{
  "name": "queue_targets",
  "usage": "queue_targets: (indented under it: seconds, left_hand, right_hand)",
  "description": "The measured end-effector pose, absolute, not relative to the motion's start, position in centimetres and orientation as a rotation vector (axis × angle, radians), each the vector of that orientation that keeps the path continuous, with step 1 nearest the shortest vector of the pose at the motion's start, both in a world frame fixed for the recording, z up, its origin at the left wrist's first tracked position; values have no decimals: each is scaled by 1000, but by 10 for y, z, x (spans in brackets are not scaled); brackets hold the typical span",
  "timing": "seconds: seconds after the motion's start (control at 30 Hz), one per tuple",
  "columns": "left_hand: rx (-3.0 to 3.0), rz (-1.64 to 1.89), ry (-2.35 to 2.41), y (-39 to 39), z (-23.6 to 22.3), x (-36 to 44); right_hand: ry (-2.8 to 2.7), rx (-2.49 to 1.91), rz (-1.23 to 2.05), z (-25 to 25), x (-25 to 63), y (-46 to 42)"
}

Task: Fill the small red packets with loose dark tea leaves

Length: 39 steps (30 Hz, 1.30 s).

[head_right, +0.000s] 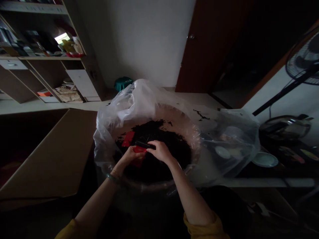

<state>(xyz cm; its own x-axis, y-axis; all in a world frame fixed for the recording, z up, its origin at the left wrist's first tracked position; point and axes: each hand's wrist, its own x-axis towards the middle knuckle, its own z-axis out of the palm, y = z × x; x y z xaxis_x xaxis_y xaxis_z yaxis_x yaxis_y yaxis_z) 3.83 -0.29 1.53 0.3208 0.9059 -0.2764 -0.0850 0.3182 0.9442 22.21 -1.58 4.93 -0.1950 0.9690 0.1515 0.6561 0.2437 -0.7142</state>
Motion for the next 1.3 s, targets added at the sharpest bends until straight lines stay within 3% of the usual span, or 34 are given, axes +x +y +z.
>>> queue_targets:
  seconds: [0.8,1.13,1.3]
  left_hand:
    - [1113,992,966,0,16,37]
    - [1090,984,983,0,19,39]
    - [1051,1076,1006,-2,20,38]
  right_hand:
    - [-1949,-1520,622,42,220,-16]
    - [-1827,-1464,830,41,228,-16]
    - [-1702,-1708,613,38,262,-8]
